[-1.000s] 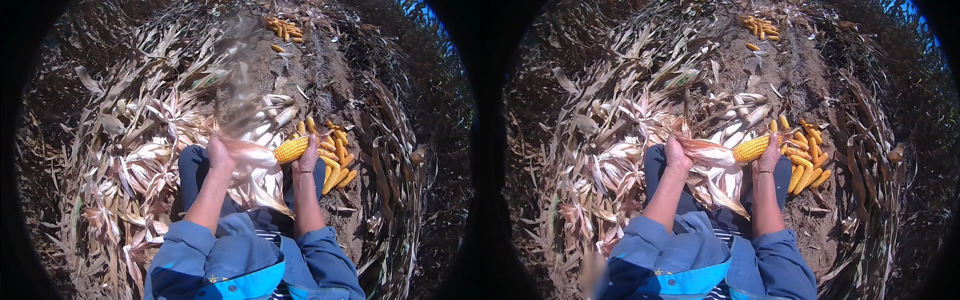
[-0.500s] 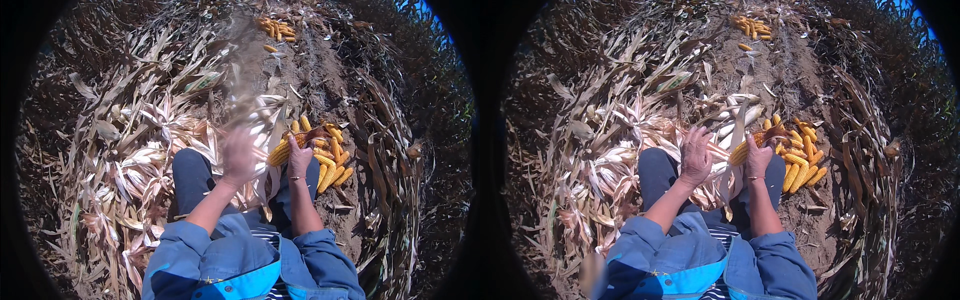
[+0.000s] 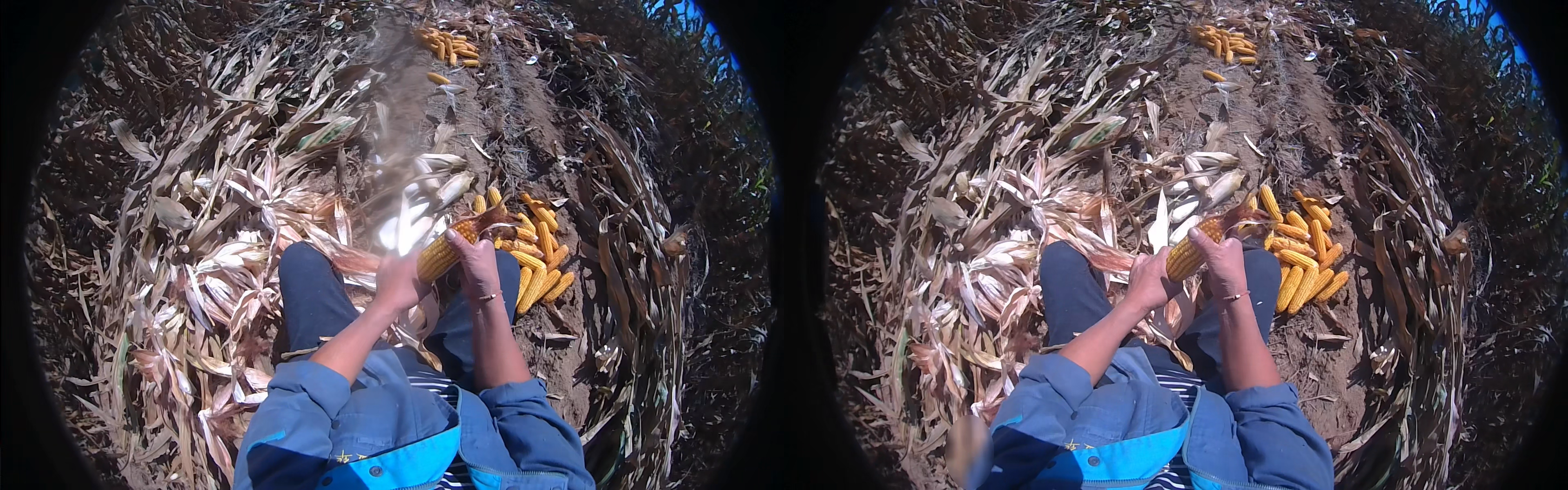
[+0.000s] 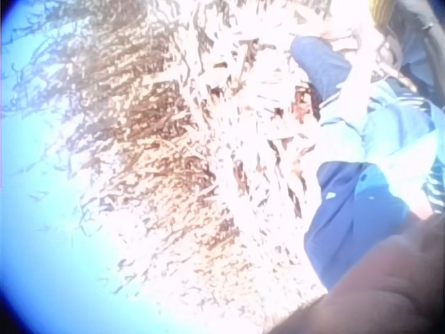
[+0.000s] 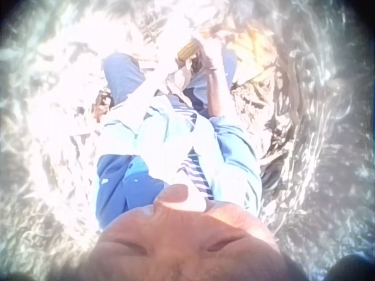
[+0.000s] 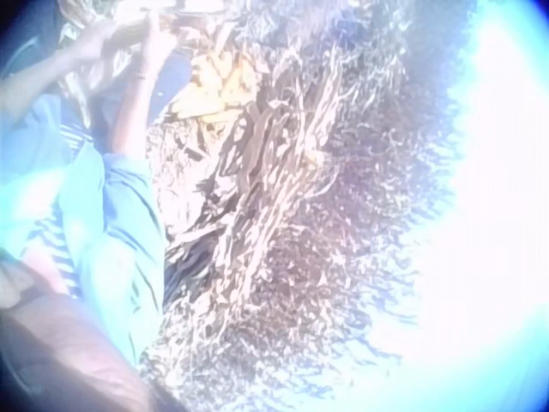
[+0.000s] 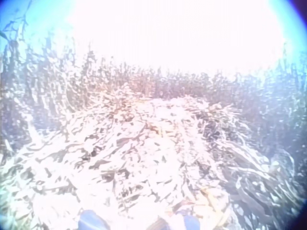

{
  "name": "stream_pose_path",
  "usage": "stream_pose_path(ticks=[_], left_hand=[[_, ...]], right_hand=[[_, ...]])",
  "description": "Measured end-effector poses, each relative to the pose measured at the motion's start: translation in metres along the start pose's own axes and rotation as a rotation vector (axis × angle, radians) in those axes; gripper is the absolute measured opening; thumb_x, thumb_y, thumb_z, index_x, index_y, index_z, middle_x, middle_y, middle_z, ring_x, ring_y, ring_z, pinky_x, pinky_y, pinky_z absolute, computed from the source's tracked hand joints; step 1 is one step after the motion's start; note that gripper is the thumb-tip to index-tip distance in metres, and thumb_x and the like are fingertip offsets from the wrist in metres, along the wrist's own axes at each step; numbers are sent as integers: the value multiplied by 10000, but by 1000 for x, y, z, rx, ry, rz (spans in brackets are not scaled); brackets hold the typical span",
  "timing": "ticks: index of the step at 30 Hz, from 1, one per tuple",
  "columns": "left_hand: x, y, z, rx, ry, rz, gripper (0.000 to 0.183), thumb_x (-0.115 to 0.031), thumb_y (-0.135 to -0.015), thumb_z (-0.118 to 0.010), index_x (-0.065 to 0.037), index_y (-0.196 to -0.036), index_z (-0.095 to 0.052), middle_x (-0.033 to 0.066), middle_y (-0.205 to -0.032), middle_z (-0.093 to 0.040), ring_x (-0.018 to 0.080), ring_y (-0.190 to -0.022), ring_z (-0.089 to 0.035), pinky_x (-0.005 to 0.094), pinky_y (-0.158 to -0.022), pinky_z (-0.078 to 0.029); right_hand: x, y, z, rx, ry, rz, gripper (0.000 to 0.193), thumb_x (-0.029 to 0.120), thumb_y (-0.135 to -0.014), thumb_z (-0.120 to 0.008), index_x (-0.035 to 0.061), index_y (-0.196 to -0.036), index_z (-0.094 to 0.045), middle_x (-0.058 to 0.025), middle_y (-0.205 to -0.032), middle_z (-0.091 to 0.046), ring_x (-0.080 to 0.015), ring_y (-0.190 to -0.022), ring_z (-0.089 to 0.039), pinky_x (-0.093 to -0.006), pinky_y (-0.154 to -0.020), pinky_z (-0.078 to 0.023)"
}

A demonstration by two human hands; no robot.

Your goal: The person sits on the ground in a cornfield and shucks corn cobs by hand, removing the husks and silk. The shucked cobs are placed in a growing pile on the ground, while the discarded husks accumulate nearby.

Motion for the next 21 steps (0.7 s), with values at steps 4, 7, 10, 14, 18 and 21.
stream_pose_path(ticks=[4, 7, 10, 14, 18, 21], left_hand=[[19, -5, 12, -49, 35, 96, 523, -91, -656, -704, -84, -1141, -512, 185, -876, -649, 387, -871, -609, 456, -810, -427], [13, -9, 36, -105, 128, 171, 532, -80, -656, -703, -76, -1152, -510, 193, -878, -648, 400, -871, -606, 458, -821, -439], [9, -16, 51, -166, 69, 104, 577, -73, -661, -695, -85, -1201, -493, 156, -894, -641, 356, -898, -603, 439, -834, -431], [7, -31, 60, -215, -8, -18, 570, -39, -655, -679, -84, -1194, -500, 136, -982, -635, 317, -973, -588, 405, -889, -370], [2, -36, 75, -283, -109, -78, 516, 44, -688, -586, -77, -1184, -504, 134, -1032, -628, 295, -1010, -581, 402, -916, -347], [2, -34, 80, -294, -131, -79, 469, 52, -709, -554, -75, -1159, -519, 126, -1020, -635, 284, -1018, -582, 400, -917, -348]], right_hand=[[41, -3, 24, -58, 555, 247, 482, 337, -862, -688, -54, -1125, -584, -114, -961, -669, -173, -850, -627, -293, -750, -499], [82, 29, 19, 83, 1214, 353, 407, 357, -875, -644, 13, -1093, -630, -157, -984, -673, -281, -819, -665, -345, -735, -512], [120, 55, 15, 129, 1233, 240, 333, 332, -896, -617, 16, -983, -676, -151, -896, -676, -304, -810, -656, -350, -734, -507], [207, 122, 2, 269, 694, 511, 378, 359, -881, -652, -11, -942, -700, -76, -737, -640, -152, -682, -607, -255, -629, -465], [286, 231, -68, 1202, 247, 1032, 355, 319, -914, -614, -18, -851, -706, -94, -673, -619, -147, -548, -568, -266, -469, -436], [289, 269, -109, 1341, 273, 1085, 339, 298, -914, -608, -18, -842, -705, -96, -662, -617, -146, -534, -566, -267, -466, -435]])
Point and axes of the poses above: each hand's wrist, its own y-axis away from the middle knuckle, its own z-axis out of the back of the hand, x = y × z, the point moved 9 cm from there along -y, towards the middle knuckle
